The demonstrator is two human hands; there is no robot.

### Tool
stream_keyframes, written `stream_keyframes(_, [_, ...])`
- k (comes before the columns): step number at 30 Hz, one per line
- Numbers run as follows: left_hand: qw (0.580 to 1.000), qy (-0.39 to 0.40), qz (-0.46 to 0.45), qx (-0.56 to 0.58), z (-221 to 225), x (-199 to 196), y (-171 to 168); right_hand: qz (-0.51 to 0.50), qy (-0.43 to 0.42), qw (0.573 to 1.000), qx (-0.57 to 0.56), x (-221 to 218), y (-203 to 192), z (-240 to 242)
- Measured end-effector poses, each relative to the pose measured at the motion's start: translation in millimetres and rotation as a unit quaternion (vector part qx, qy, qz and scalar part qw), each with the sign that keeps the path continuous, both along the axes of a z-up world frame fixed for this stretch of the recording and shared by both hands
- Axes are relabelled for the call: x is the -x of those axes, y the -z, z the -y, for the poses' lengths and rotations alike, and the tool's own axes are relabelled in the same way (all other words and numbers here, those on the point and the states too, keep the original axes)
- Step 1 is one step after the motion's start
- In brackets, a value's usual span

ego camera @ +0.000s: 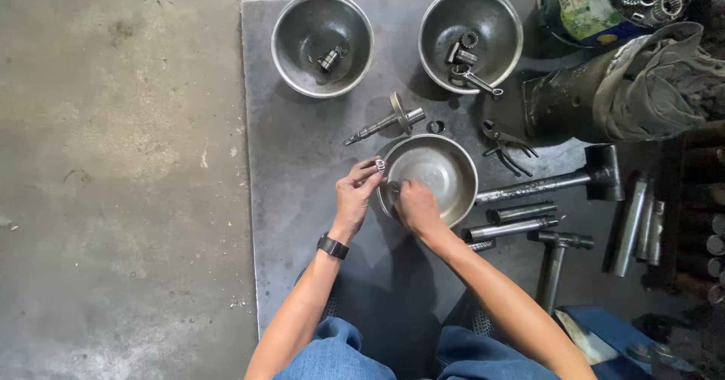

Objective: Inspecting and cleaning crankshaft bearings and components.

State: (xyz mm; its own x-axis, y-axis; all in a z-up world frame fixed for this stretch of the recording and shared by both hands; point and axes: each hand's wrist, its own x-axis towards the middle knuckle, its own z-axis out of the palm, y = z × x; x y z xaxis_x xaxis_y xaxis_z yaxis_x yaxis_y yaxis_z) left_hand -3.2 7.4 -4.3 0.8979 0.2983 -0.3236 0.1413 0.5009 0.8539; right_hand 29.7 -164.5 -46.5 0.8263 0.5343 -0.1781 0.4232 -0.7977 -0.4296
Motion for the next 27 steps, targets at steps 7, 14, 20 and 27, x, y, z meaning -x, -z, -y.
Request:
stream_keyframes(7, [1.000,0.001,0.005,0.014,-1.6,0.4,0.7,-0.130,0.075,0.989,-0.013,-33.1,-36.3,-1.3])
stream_keyframes(14, [0.999,0.032,0.003,0.020,7.6,0.6,-5.2,-0.318,0.193,0.858,-0.353,-51.6,-61.6,12.2])
stream_keyframes(20, [0.992,0.072,0.017,-0.099,7.1,1.9,-12.1,-0.387,0.200,0.801,-0.411,-50.8,-77.8,-1.3])
stream_keyframes(27, [0.990,0.083,-0.004,-0.118,11.1,-1.9,-21.4,-0.401,0.262,0.785,-0.393,-56.2,-52.4,12.5])
